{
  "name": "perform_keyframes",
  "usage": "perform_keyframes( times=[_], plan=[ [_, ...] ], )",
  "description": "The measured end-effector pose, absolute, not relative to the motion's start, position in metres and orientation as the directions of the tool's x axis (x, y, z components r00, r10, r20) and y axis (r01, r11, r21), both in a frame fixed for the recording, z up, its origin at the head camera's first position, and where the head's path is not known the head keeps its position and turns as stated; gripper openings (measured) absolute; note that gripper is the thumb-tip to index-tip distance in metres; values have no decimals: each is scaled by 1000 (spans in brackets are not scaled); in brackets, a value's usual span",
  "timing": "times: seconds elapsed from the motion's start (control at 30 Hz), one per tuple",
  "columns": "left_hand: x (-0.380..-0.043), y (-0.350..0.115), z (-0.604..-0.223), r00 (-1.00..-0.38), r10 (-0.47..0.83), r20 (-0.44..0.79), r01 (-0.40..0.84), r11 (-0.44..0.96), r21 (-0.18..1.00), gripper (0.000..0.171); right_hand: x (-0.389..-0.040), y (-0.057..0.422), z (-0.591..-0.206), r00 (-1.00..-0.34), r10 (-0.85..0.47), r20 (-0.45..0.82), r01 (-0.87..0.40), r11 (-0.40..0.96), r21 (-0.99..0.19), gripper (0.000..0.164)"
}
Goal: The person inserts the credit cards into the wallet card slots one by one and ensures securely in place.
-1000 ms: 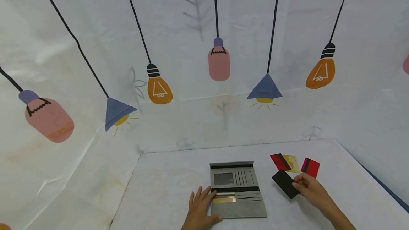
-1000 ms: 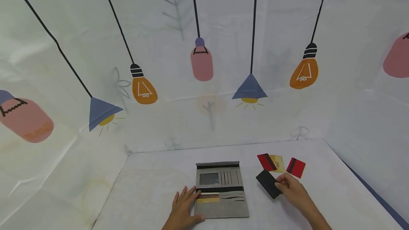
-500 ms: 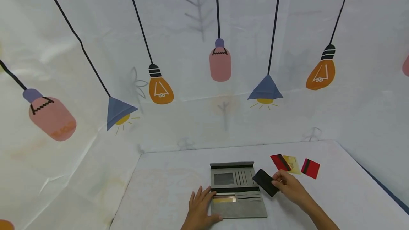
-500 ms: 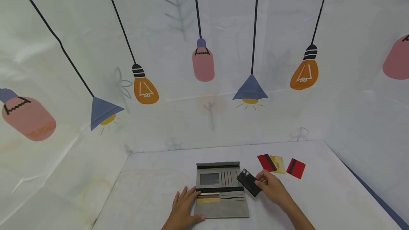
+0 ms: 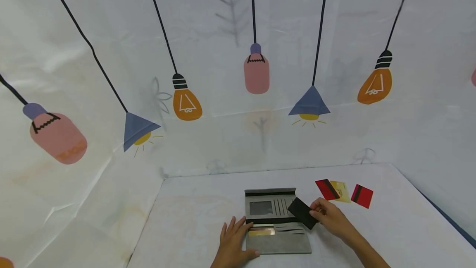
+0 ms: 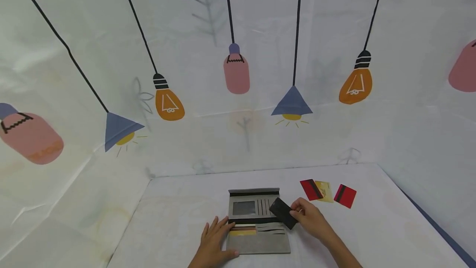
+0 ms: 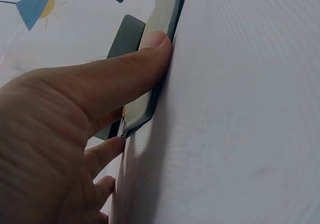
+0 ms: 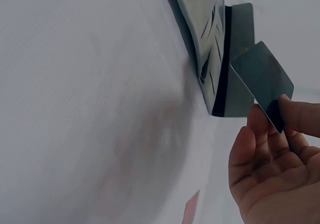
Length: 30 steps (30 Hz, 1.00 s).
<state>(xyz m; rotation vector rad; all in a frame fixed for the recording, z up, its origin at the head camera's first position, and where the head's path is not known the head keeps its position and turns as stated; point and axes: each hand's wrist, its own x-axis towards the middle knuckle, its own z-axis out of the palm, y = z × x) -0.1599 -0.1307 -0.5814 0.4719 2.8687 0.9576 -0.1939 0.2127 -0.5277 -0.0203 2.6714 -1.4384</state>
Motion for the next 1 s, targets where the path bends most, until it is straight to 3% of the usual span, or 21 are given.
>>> perform_keyframes(
  times=[0.33, 0.7, 1.0],
  plan=[
    [-159, -132, -583, -953, 303, 8, 245, 757, 605, 77, -199, 203, -537, -987, -151, -62, -26, 517, -855, 14],
    [-163, -132, -583, -948, 317, 12, 266, 773, 576, 77, -200, 192, -531, -989, -130, -65, -14, 529, -848, 13],
    [-163, -121, -586, -956, 293, 1, 251, 817, 519, 88, -203, 188, -533, -987, -149, -67, -22, 530, -848, 13]
  ],
)
